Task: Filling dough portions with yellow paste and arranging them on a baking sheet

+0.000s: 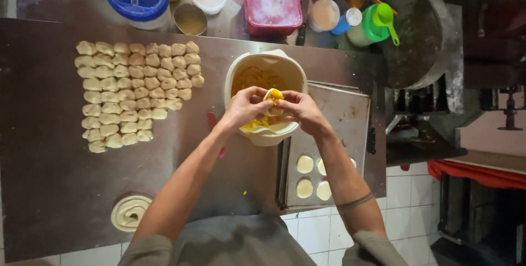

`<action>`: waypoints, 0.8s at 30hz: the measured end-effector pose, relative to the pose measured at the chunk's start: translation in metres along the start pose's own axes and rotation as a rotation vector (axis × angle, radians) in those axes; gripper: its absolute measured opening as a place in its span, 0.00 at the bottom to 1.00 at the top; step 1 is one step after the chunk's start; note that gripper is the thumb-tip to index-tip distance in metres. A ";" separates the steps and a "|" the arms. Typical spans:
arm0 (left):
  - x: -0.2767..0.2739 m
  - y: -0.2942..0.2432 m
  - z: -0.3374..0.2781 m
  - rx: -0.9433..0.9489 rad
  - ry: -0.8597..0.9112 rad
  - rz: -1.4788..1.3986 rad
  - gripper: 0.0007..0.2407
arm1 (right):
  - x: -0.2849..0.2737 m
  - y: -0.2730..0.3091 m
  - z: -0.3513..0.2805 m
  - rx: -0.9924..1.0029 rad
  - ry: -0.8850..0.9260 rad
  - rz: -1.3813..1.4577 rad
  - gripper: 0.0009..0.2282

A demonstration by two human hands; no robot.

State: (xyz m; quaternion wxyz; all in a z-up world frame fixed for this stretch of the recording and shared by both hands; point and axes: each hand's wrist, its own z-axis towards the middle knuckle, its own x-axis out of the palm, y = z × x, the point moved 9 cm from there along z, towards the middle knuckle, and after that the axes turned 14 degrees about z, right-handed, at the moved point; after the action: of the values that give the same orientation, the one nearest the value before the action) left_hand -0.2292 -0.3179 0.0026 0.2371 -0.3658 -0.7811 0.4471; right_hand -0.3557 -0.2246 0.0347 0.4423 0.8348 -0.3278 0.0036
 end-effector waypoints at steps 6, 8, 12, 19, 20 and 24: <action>-0.007 0.004 0.006 -0.062 -0.111 0.112 0.14 | 0.012 0.011 -0.005 -0.008 0.134 0.025 0.22; -0.007 0.006 0.006 -0.040 -0.108 -0.063 0.14 | 0.008 0.007 0.003 -0.038 0.140 -0.006 0.21; -0.001 -0.016 -0.011 -0.045 0.022 -0.126 0.18 | -0.008 0.002 0.017 -0.082 0.049 -0.123 0.19; -0.004 -0.006 -0.003 -0.141 -0.007 -0.125 0.17 | 0.028 0.028 -0.013 -0.011 0.071 -0.109 0.18; -0.003 0.000 0.000 -0.143 -0.005 -0.125 0.17 | 0.025 0.028 -0.011 -0.009 0.069 -0.109 0.18; 0.000 0.007 0.007 -0.076 0.014 -0.186 0.13 | 0.008 0.015 0.003 -0.056 0.018 -0.143 0.14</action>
State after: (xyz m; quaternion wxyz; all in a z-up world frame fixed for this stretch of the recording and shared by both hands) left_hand -0.2321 -0.3195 -0.0069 0.2691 -0.3038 -0.8263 0.3906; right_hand -0.3587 -0.2374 0.0466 0.4675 0.8433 -0.2635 -0.0297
